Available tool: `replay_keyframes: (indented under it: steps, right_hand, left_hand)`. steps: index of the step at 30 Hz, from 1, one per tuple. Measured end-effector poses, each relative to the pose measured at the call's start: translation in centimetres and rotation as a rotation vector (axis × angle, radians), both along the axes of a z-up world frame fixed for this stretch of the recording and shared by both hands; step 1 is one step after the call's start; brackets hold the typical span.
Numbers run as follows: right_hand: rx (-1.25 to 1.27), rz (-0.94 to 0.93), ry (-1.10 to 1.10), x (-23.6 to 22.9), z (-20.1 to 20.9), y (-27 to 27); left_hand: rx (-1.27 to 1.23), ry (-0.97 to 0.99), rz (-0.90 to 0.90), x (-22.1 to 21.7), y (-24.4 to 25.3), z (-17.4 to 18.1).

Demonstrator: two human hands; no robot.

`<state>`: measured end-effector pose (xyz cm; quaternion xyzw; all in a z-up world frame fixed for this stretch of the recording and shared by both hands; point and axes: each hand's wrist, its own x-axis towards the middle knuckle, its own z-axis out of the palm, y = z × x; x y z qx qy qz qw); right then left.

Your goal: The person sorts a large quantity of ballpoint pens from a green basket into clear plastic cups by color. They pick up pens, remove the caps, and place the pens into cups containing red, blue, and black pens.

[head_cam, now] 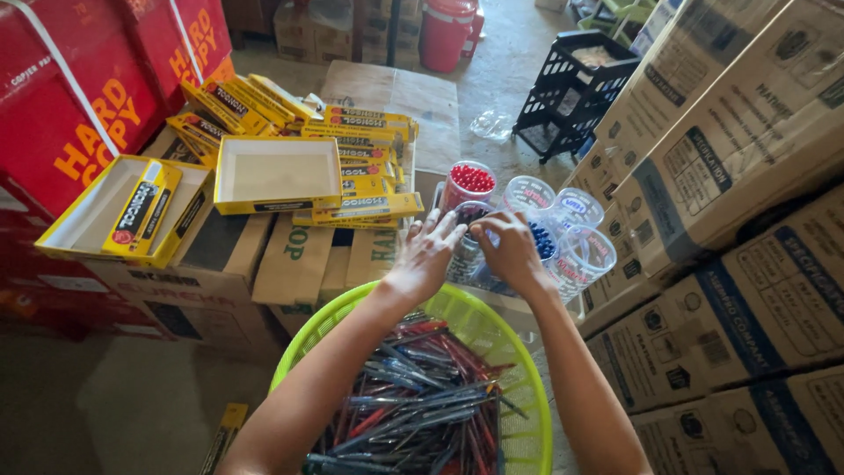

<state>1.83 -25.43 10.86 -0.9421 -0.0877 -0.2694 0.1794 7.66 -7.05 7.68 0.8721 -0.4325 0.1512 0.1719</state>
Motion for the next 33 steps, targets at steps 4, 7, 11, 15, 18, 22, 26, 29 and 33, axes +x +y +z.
replay_keyframes:
  steps: [4, 7, 11, 15, 18, 22, 26, 29, 33]
  right_hand:
    - [0.042, -0.001, -0.173, -2.1, 1.5, 2.1]
    - [0.119, 0.015, -0.07, -4.0, 2.8, 4.8]
    - [0.218, 0.052, 0.16, -5.1, 1.3, 7.3]
    - [0.181, 0.099, 0.233, -5.2, -2.2, 8.5]
    - [0.197, 0.137, 0.324, -5.1, -4.9, 9.2]
    - [0.109, 0.147, 0.368, -4.8, -7.3, 9.2]
    - [-0.024, 0.115, 0.345, -4.6, -9.3, 8.5]
    - [-0.013, 0.171, 0.351, -4.7, -9.4, 8.8]
    - [0.066, 0.204, 0.38, -4.9, -9.2, 9.6]
  left_hand:
    - [-0.185, 0.001, -0.048, -2.0, 2.1, 1.4]
    - [-0.242, 0.055, -0.065, -3.4, 3.7, 2.3]
    - [-0.183, 0.153, -0.024, -4.4, 5.4, 0.8]
    - [-0.063, 0.285, 0.066, -4.6, 7.1, -2.7]
    - [-0.081, 0.349, 0.105, -4.1, 8.0, -6.2]
    - [0.016, 0.32, 0.156, -3.1, 8.6, -10.0]
    - [0.083, 0.305, 0.226, -3.1, 8.2, -12.3]
    - [0.129, 0.295, 0.258, -3.0, 8.1, -13.5]
    - [0.218, 0.347, 0.244, -3.5, 8.3, -13.0]
